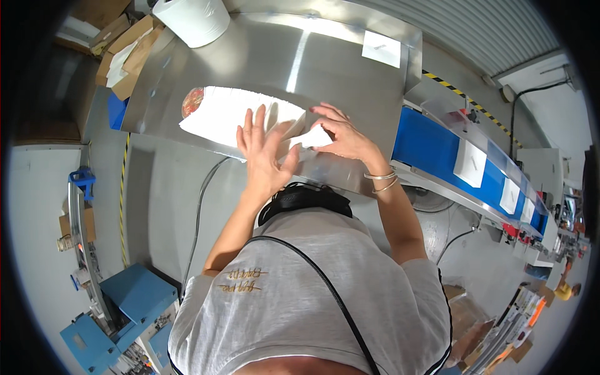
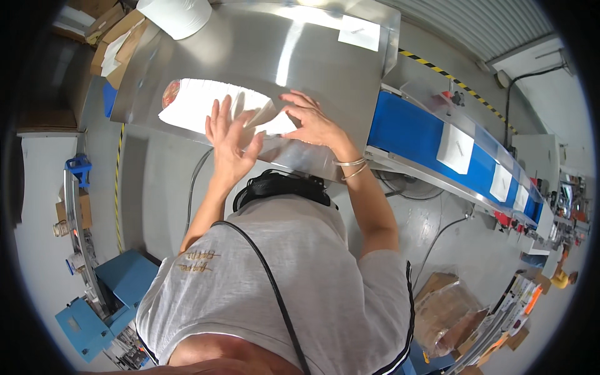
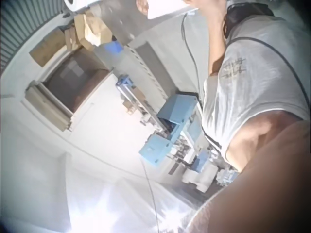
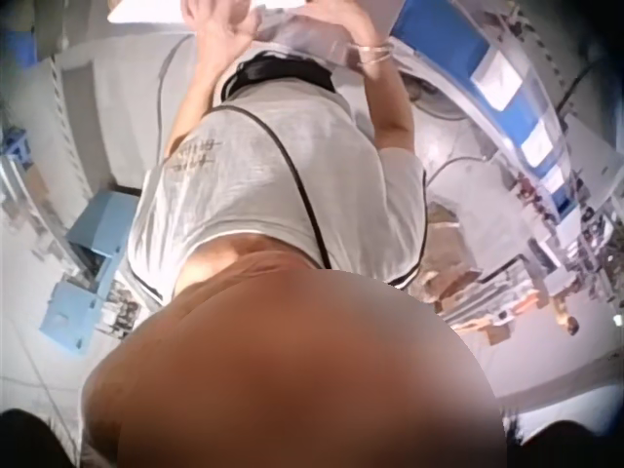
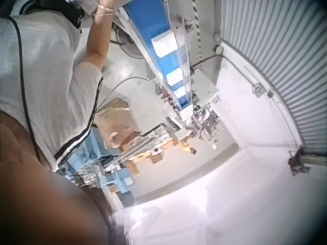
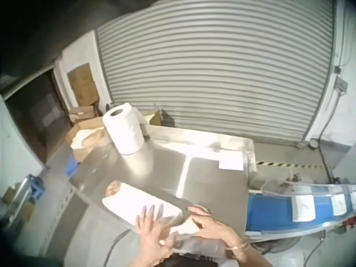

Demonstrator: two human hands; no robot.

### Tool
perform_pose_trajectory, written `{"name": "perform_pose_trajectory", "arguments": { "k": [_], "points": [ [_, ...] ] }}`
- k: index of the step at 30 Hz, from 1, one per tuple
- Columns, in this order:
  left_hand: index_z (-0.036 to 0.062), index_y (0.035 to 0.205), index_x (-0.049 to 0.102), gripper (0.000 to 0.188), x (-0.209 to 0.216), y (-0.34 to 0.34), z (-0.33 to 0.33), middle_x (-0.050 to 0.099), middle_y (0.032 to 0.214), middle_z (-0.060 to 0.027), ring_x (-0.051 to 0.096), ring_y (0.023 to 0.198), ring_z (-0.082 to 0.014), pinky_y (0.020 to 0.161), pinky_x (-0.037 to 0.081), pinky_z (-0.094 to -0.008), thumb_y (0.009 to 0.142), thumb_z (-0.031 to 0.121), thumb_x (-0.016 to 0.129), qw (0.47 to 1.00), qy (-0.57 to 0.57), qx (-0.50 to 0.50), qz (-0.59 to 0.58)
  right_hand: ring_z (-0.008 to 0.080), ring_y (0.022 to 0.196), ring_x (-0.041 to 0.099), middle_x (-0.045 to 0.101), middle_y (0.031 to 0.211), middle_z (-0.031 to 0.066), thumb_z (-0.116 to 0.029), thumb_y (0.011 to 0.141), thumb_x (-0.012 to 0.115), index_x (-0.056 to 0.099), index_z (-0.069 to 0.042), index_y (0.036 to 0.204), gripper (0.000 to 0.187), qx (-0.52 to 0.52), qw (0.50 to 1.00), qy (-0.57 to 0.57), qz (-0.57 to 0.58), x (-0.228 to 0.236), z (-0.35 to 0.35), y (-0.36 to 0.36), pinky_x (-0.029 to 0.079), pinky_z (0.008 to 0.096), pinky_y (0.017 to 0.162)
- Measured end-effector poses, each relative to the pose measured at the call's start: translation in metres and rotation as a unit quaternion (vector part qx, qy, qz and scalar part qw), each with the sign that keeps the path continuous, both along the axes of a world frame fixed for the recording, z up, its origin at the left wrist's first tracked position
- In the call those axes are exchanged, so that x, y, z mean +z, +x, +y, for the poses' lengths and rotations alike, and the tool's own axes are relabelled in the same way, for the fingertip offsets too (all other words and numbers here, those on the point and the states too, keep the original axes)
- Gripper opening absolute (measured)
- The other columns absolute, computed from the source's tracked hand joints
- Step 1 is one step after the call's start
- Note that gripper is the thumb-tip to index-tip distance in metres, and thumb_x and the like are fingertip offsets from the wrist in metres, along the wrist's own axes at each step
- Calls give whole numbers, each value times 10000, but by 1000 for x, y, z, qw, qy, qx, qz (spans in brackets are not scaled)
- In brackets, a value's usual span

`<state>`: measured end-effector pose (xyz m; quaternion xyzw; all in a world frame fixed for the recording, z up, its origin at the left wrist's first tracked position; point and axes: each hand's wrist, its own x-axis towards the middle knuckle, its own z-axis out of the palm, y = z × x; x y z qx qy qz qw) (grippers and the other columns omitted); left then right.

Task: Move stacks of paper napkins from the machine conveyor to a processing table.

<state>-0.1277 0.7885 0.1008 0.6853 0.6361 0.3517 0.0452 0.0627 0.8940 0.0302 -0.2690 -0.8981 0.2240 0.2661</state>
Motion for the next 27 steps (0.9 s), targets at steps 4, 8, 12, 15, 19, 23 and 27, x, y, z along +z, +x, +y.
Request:
{"name": "perform_pose_trajectory", "arguments": {
  "k": [4,8,12,15,19,23,27],
  "points": [
    [71,1126,644,329,-17,-17,3,416,1394,-187,328,1322,-394,1084,241,-499,798,75,660,999,22,45,22,101,882,547,603,927,24,-276,843,714,566,-20,1059,367,-92,866,-448,203,-5,-17,36,460,249,775],
    [80,1084,666,321,-19,-20,2,480,1339,-175,378,1286,-392,1065,285,-494,774,-1,660,998,28,56,0,97,718,512,569,807,-7,-297,875,670,575,-6,992,327,-358,839,-371,177,2,-16,106,445,268,636],
    [89,1051,678,308,-19,-20,5,506,1310,-168,394,1271,-393,1059,296,-501,763,-20,657,998,43,46,-5,167,709,578,646,875,110,-381,821,708,594,-4,1096,481,-557,792,-246,38,-15,-1,196,467,293,631],
    [87,1022,684,285,-18,-18,4,509,1306,-160,394,1271,-394,1065,278,-518,759,-19,654,997,50,50,-7,365,985,584,630,1043,203,-410,727,759,562,-21,1172,624,-672,692,103,-243,-8,-9,194,477,435,832],
    [96,982,695,258,-19,-16,4,485,1337,-147,370,1293,-397,1084,211,-541,750,-9,655,998,40,37,11,329,1047,553,583,1165,141,-205,717,784,531,-48,1212,577,-305,949,60,-45,19,-1,127,456,408,873],
    [107,979,696,268,-16,-18,1,435,1389,-150,293,1349,-399,1099,130,-554,732,12,654,999,9,7,30,271,1181,500,512,1295,88,-158,740,766,530,-99,1240,556,-55,955,-291,24,49,-2,13,421,355,963],
    [123,1064,668,316,-7,-21,6,377,1431,-177,237,1378,-407,1106,87,-554,749,142,674,1000,-1,-17,6,240,1242,442,461,1342,72,-137,757,744,523,-73,1208,506,-6,999,-40,-26,-4,8,-17,437,365,940]
  ]
}}
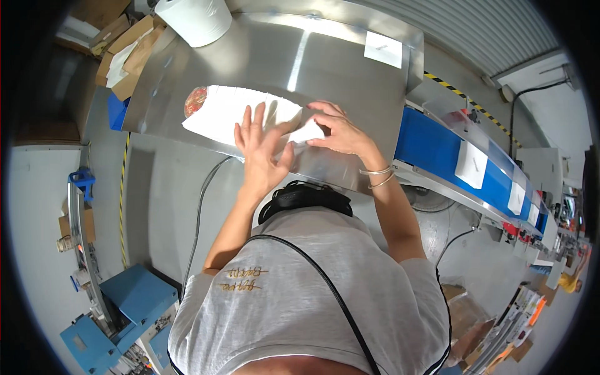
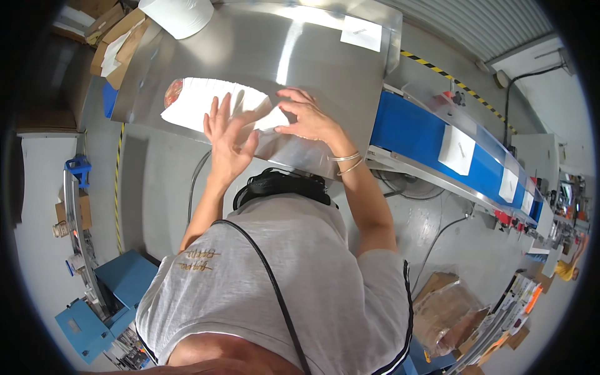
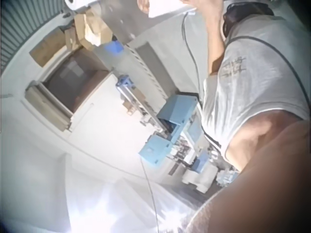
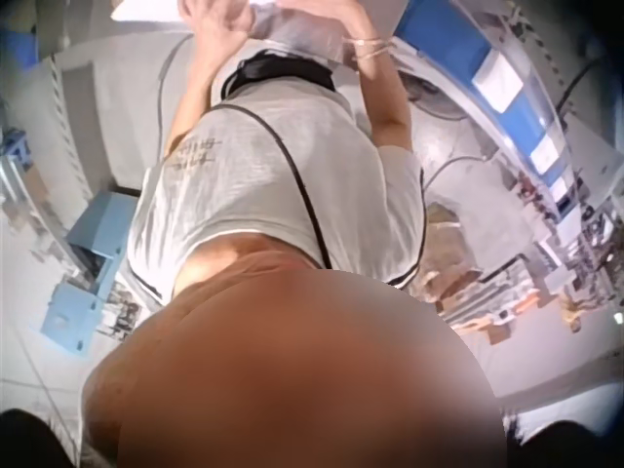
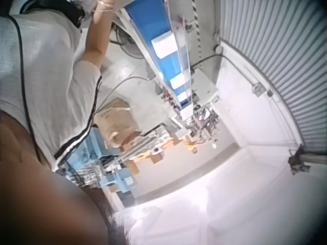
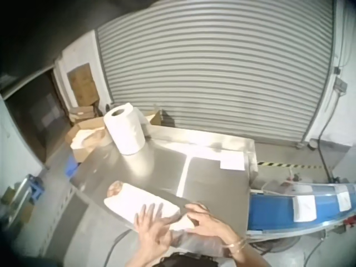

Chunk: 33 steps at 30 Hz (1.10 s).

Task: Move stacks of paper napkins from the machine conveyor to a processing table.

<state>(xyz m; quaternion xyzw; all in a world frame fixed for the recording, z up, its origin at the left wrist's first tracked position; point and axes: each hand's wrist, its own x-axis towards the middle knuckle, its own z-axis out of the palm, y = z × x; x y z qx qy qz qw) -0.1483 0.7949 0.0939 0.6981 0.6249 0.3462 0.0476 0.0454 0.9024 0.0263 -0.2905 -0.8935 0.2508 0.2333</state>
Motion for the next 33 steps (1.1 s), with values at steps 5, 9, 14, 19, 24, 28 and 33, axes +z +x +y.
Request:
{"name": "perform_pose_trajectory", "arguments": {
  "k": [5,9,14,19,24,28,33],
  "points": [
    [108,1165,622,392,-11,-16,-2,411,1397,-184,303,1345,-389,1098,191,-520,783,163,688,997,2,81,14,115,860,528,574,938,17,-296,900,638,549,-15,1074,342,-115,886,-379,241,0,-21,43,453,269,771],
    [94,1082,667,317,-13,-15,-1,513,1306,-146,400,1266,-390,1065,278,-498,772,28,665,996,33,77,-4,104,700,468,545,767,-3,-272,912,621,558,-36,937,246,-371,820,-327,288,-42,-12,157,415,291,612],
    [94,1016,687,287,-14,-12,0,531,1284,-136,411,1259,-386,1062,281,-501,752,-13,651,996,50,67,-18,302,851,590,619,1012,155,-346,822,693,568,-30,1115,448,-620,776,44,-110,-32,-5,235,468,394,781],
    [138,992,691,280,-13,-9,-3,482,1349,-119,341,1326,-378,1094,188,-525,748,6,658,997,28,74,8,332,1099,548,581,1192,163,-273,752,761,487,-59,1293,643,-325,944,41,-40,6,-5,146,444,415,939],
    [134,944,703,271,-9,-8,-4,436,1391,-135,267,1368,-396,1106,95,-558,724,-10,637,999,9,46,0,243,1216,465,456,1367,84,-197,757,758,481,-82,1305,625,-10,956,-286,66,46,-5,5,426,389,974],
    [136,1112,648,402,4,-7,0,334,1458,-190,198,1394,-412,1107,69,-569,715,86,684,999,-15,37,-15,212,1137,502,499,1300,91,-173,801,722,496,-6,1230,512,13,996,81,29,6,7,-18,445,341,908],
    [95,1190,608,415,-9,-27,1,389,1412,-204,281,1356,-398,1101,196,-515,782,119,678,995,4,87,39,90,866,527,587,958,31,-259,886,671,540,-2,1121,372,-166,878,-388,227,5,-17,39,451,240,760]
  ]
}}
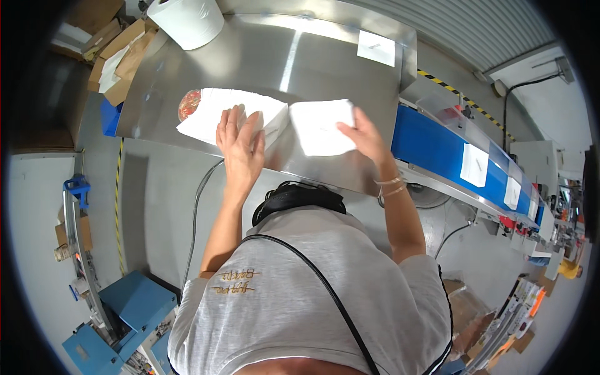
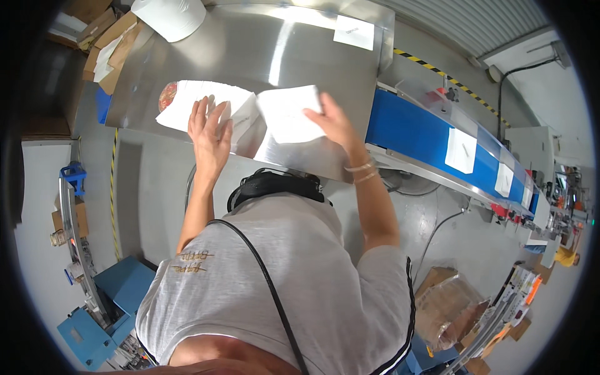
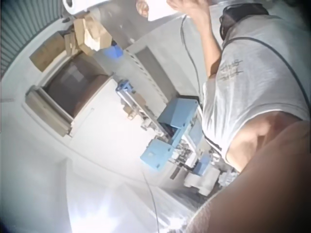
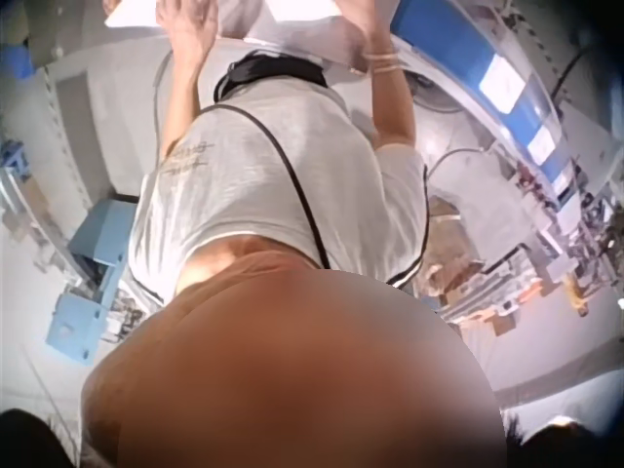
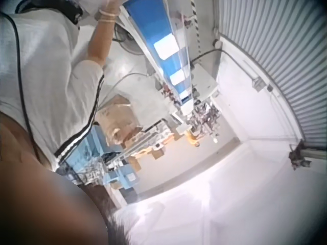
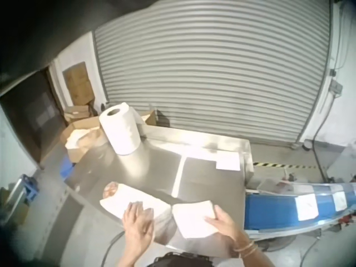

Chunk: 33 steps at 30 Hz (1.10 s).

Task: Move stacks of paper napkins from the machine conveyor to a processing table.

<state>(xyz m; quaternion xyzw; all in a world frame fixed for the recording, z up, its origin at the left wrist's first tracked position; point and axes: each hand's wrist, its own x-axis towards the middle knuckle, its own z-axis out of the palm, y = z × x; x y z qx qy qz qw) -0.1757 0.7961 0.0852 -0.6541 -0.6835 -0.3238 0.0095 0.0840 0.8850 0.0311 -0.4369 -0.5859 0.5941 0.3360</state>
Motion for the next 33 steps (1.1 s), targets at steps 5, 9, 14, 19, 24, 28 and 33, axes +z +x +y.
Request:
{"name": "perform_pose_trajectory", "arguments": {
  "k": [5,9,14,19,24,28,33],
  "points": [
    [80,1057,679,300,1,-1,4,529,1293,-156,423,1248,-393,1049,320,-488,776,-16,635,999,36,-5,-32,129,764,533,609,886,24,-320,897,650,605,-18,1014,326,-300,950,54,-65,-59,10,135,444,279,664],
    [81,1024,691,292,0,0,6,539,1285,-156,429,1244,-396,1048,320,-499,752,-19,652,998,59,-4,-33,355,918,603,628,1017,228,-403,795,697,561,9,1160,567,-361,756,207,-506,-33,7,185,468,393,829],
    [147,1006,693,268,-1,2,5,478,1367,-137,335,1340,-380,1098,217,-508,773,19,665,1000,24,-5,-9,323,1051,567,572,1201,162,-209,723,774,514,-32,1259,621,-119,883,319,-323,-9,21,86,460,391,890],
    [163,969,698,251,7,3,2,418,1426,-131,259,1387,-372,1122,126,-521,762,25,665,999,-7,-31,-22,291,1195,482,463,1336,114,-179,742,748,503,-125,1292,604,174,957,191,-136,30,18,-61,429,374,965],
    [102,1176,612,441,13,-3,6,331,1454,-208,215,1394,-397,1118,103,-531,755,178,717,999,-17,-30,-33,236,1162,501,543,1214,111,-190,785,721,538,-29,1192,475,155,918,336,-140,4,22,-70,414,342,970],
    [82,1174,618,380,2,-19,7,432,1390,-181,333,1325,-393,1091,230,-508,801,123,677,1000,-1,13,9,100,876,559,627,972,58,-243,866,684,557,-11,1138,379,-31,1000,1,0,-2,2,-20,469,254,752],
    [88,1084,675,314,4,-19,8,531,1290,-164,410,1261,-387,1039,345,-466,790,-13,634,998,21,27,-45,125,793,569,651,925,65,-287,868,684,605,-12,1077,354,-291,952,50,85,-59,16,116,471,277,724]
  ]
}}
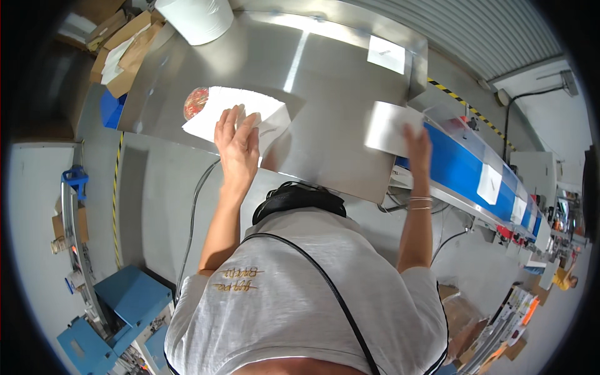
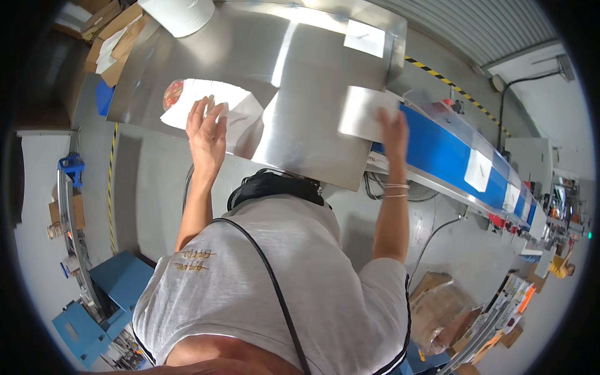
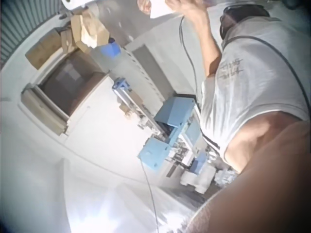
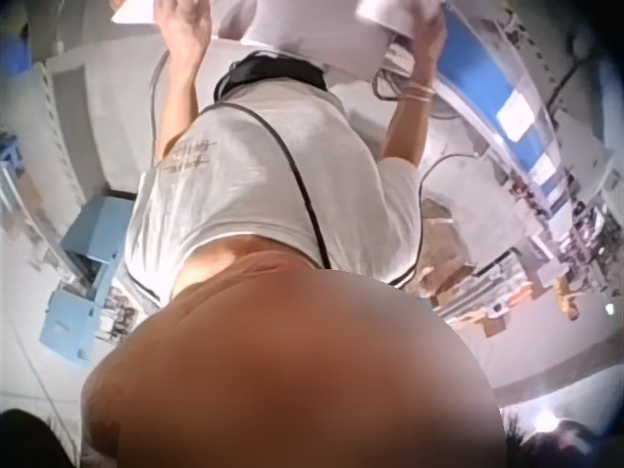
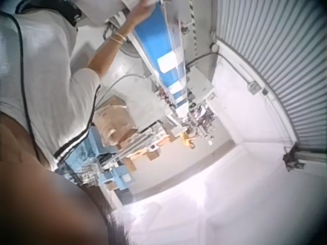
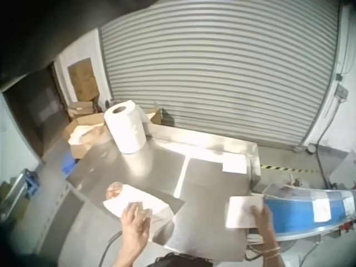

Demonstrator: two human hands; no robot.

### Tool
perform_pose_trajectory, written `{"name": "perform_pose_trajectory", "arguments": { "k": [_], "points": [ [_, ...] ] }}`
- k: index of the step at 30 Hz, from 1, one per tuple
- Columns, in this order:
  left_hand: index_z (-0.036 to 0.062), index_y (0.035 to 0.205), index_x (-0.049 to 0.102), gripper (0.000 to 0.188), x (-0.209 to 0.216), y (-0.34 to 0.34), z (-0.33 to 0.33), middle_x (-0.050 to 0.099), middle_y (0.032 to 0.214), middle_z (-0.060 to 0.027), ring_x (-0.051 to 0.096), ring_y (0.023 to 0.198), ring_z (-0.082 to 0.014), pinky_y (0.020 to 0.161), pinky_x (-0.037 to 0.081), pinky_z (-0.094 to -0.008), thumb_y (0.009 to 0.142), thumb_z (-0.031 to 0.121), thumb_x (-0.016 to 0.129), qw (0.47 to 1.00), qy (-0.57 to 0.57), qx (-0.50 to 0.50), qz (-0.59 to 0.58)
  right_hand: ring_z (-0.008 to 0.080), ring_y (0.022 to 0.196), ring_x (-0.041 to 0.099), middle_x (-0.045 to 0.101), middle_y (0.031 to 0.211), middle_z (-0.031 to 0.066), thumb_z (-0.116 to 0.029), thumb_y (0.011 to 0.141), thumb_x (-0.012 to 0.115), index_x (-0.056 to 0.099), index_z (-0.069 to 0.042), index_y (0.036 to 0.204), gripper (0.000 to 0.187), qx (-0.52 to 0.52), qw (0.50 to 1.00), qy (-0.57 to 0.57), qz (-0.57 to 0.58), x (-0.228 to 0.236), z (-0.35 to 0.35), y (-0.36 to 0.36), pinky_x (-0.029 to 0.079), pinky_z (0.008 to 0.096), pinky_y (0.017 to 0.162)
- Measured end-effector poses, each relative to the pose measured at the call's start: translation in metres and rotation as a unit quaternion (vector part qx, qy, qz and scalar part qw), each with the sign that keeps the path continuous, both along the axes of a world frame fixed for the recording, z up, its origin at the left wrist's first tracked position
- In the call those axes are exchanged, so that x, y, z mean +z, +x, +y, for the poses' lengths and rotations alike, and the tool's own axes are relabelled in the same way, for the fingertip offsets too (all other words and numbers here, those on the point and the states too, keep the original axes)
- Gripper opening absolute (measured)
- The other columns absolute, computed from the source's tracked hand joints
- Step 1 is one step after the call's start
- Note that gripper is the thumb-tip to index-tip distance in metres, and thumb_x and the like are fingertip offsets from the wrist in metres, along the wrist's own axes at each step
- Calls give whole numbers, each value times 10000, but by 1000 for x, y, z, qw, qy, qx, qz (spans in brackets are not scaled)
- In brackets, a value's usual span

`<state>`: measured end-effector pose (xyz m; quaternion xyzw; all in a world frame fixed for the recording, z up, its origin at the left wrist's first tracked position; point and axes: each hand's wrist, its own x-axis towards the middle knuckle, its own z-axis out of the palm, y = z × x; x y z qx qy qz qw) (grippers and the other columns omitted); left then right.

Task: Move stacks of paper napkins from the machine conveyor to a processing table.

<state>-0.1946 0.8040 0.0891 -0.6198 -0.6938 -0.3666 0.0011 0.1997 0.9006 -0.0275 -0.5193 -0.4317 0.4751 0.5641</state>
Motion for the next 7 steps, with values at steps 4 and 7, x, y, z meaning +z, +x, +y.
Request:
{"name": "perform_pose_trajectory", "arguments": {
  "k": [4,7],
  "points": [
    [91,1030,683,301,-5,0,3,539,1279,-156,426,1240,-393,1036,339,-490,756,-29,646,999,28,-15,17,297,1037,600,607,1127,216,-446,759,750,528,20,1214,688,-141,779,-67,-608,18,3,74,468,433,885],
    [111,1045,677,302,-5,0,0,477,1353,-154,387,1285,-392,1097,205,-545,762,7,653,999,-2,-18,45,332,1261,442,403,1432,163,-459,768,741,367,-70,1388,821,-98,678,-68,-725,50,2,25,396,492,969]
  ]
}}
